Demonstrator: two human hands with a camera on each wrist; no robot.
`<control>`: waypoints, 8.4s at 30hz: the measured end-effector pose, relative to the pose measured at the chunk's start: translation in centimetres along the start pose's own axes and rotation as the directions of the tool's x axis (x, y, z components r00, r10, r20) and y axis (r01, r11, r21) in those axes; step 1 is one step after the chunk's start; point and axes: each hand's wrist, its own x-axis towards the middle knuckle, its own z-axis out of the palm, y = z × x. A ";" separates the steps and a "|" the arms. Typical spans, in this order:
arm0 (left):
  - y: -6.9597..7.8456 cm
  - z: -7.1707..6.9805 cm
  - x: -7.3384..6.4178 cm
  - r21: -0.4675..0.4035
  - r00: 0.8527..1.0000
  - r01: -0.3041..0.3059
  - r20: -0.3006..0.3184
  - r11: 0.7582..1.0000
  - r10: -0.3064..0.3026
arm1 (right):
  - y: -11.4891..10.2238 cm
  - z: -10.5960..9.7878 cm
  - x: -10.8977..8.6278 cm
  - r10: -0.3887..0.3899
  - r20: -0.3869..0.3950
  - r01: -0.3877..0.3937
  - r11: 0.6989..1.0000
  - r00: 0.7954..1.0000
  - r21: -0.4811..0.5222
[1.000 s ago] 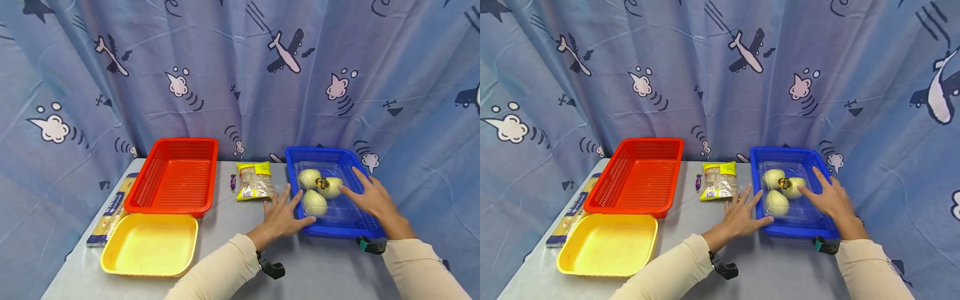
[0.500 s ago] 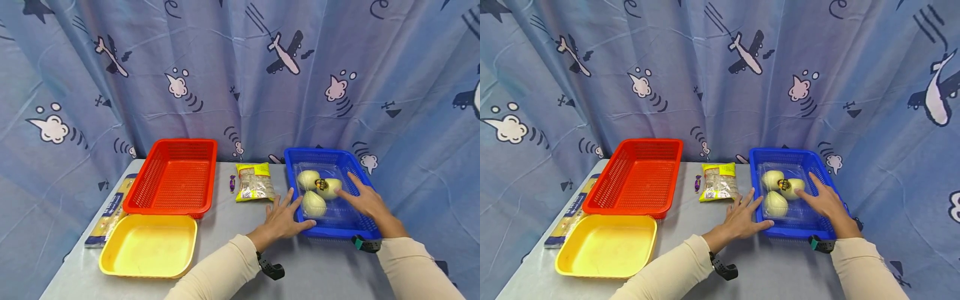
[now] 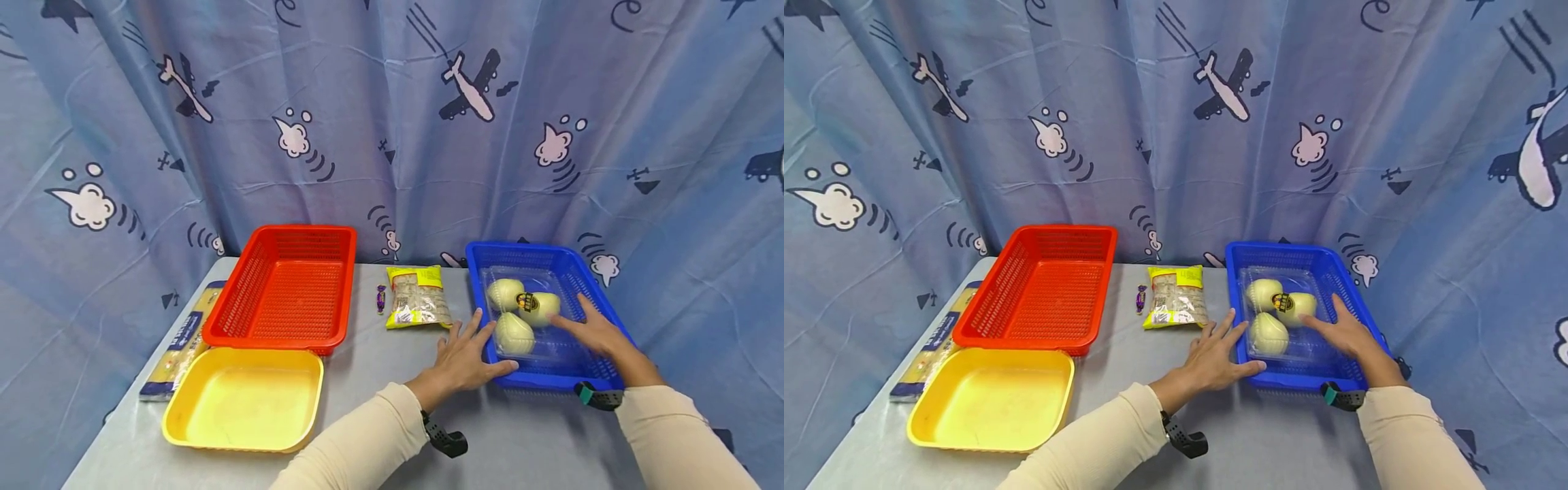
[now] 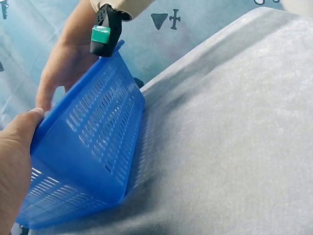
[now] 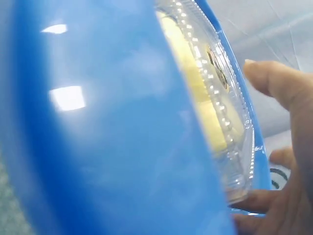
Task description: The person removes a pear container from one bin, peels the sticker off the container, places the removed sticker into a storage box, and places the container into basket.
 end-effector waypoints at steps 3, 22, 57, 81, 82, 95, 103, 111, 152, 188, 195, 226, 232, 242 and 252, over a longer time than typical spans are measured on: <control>0.1 0.0 0.1 -0.005 1.000 -0.004 -0.002 1.000 0.004 | 0.6 0.0 0.2 0.088 0.089 -0.098 0.990 0.992 0.106; 0.1 0.1 0.1 -0.013 1.000 0.005 0.007 1.000 -0.005 | 1.5 0.7 0.5 0.120 0.236 -0.218 0.865 0.964 0.452; 0.4 -0.1 -0.1 0.004 1.000 0.007 0.008 1.000 -0.007 | 0.3 -3.9 -2.9 0.023 0.135 -0.111 0.716 0.991 0.690; 1.9 -5.5 0.5 -0.436 0.998 0.053 0.005 0.898 -0.057 | -4.6 -5.4 -5.6 -0.057 0.157 -0.070 0.712 0.986 0.699; 2.0 -5.8 0.5 -0.482 0.996 0.077 0.002 0.873 -0.087 | -4.8 -5.4 -5.8 -0.057 0.159 -0.072 0.713 0.986 0.698; 3.3 -8.7 0.6 -0.932 0.934 0.294 0.233 0.212 -0.271 | -7.7 -4.4 -7.2 -0.066 0.164 -0.071 0.702 0.984 0.709; 3.1 -9.5 -0.6 -0.958 0.949 0.240 0.198 0.155 -0.244 | -9.9 -3.2 -8.1 -0.080 0.153 -0.052 0.708 0.985 0.705; 1.7 -11.0 -2.3 -0.960 0.956 0.228 0.189 0.162 -0.224 | -11.2 -1.5 -9.1 -0.096 0.112 -0.008 0.721 0.989 0.693; -8.3 -11.9 -9.9 -0.932 0.947 0.233 0.152 0.278 -0.284 | -14.7 11.7 -9.8 -0.056 -0.054 0.077 0.745 0.997 0.662; -11.7 -7.5 -12.2 -0.913 0.900 0.299 0.173 0.279 -0.400 | -12.7 18.8 -8.7 0.005 -0.061 0.041 0.691 0.998 0.722; -12.3 -6.9 -12.4 -0.916 0.895 0.310 0.191 0.255 -0.402 | -12.7 19.4 -8.6 0.014 -0.067 0.037 0.708 0.998 0.705; -12.9 -6.9 -12.4 -0.878 0.894 0.342 0.196 0.334 -0.402 | -13.9 17.3 -10.3 -0.156 -0.266 0.186 0.978 0.951 0.092; -12.9 -6.9 -12.4 -0.878 0.895 0.341 0.195 0.336 -0.401 | -15.4 16.7 -10.4 -0.278 -0.380 0.322 0.945 0.882 0.056; -12.8 -6.6 -12.5 -0.874 0.894 0.346 0.197 0.341 -0.401 | -16.0 16.9 -8.2 -0.433 -0.445 0.541 0.827 0.784 0.150; -12.8 -6.7 -12.4 -0.870 0.896 0.345 0.192 0.353 -0.401 | -16.7 17.1 -5.9 -0.543 -0.390 0.638 0.751 0.744 0.170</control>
